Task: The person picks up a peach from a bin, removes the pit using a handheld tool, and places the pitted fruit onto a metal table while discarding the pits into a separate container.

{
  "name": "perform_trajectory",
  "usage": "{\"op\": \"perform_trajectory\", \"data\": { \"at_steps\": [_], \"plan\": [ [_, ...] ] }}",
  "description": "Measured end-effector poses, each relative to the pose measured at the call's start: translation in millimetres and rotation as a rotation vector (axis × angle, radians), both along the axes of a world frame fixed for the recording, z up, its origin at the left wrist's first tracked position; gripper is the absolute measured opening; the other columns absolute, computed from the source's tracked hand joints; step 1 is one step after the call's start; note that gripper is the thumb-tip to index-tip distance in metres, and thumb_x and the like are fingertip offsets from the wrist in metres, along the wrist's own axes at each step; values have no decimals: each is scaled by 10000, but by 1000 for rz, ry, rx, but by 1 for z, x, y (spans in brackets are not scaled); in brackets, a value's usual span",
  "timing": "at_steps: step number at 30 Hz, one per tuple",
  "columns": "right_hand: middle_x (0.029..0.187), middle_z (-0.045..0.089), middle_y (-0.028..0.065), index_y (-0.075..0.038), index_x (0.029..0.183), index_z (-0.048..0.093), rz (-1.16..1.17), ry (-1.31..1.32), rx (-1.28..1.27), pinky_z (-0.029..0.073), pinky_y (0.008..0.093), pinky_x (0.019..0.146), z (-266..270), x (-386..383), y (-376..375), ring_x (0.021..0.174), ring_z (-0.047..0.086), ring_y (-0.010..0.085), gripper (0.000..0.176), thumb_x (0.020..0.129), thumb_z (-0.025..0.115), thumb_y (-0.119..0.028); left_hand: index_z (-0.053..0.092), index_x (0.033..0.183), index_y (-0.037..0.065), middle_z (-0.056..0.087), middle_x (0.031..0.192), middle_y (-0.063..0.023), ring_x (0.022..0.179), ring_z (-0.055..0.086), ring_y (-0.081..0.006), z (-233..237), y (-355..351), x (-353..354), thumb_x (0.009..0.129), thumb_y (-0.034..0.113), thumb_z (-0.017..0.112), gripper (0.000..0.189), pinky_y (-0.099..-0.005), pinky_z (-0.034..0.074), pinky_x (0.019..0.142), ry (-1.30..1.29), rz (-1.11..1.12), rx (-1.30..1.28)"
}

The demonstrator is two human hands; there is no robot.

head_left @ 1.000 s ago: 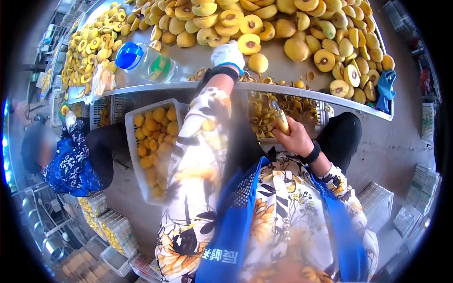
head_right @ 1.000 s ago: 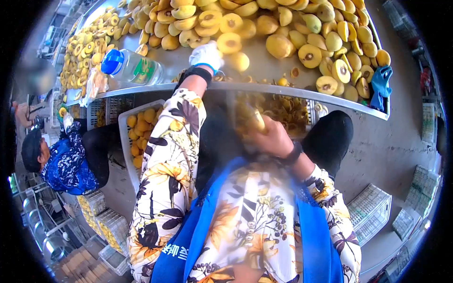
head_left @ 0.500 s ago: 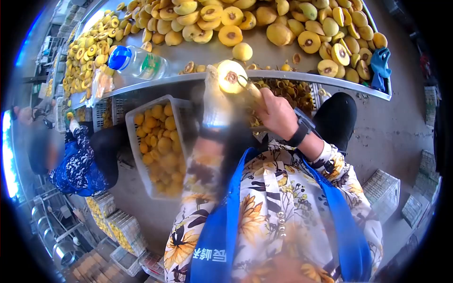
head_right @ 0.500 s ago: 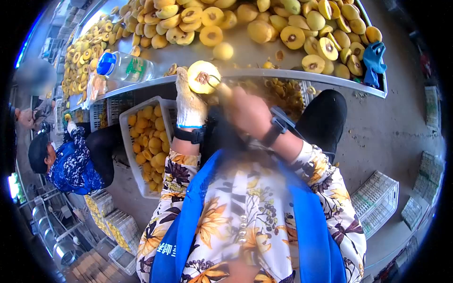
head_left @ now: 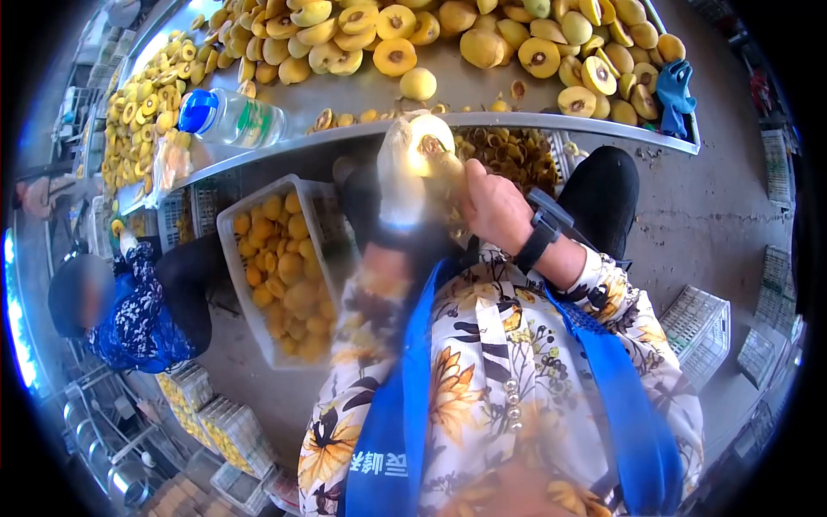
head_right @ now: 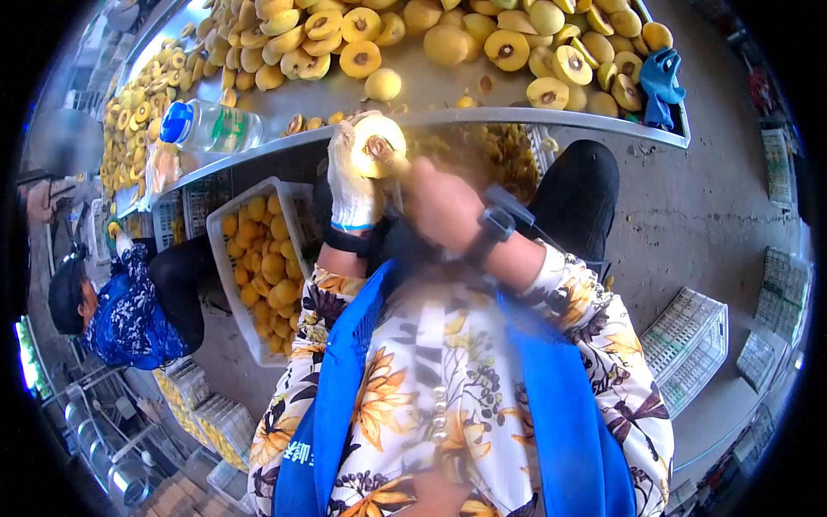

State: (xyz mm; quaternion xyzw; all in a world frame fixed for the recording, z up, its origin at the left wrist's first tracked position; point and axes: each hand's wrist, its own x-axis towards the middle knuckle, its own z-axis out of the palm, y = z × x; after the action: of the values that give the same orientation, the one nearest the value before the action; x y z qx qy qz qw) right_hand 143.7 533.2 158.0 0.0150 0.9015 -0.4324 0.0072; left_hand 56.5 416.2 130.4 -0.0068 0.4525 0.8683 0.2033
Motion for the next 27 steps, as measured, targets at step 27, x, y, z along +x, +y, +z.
{"op": "perform_trajectory", "data": {
  "at_steps": [27],
  "plan": [
    [658,560,249,48,856,453,79,17,-139,460,457,582,-28,-3,1,653,569,412,191,733,541,-70,568,1006,9,606,920,-111,753,588,-196,20,-7,-14,895,363,471,383,-303,499,654,-235,-212,-199]
  ]
}}
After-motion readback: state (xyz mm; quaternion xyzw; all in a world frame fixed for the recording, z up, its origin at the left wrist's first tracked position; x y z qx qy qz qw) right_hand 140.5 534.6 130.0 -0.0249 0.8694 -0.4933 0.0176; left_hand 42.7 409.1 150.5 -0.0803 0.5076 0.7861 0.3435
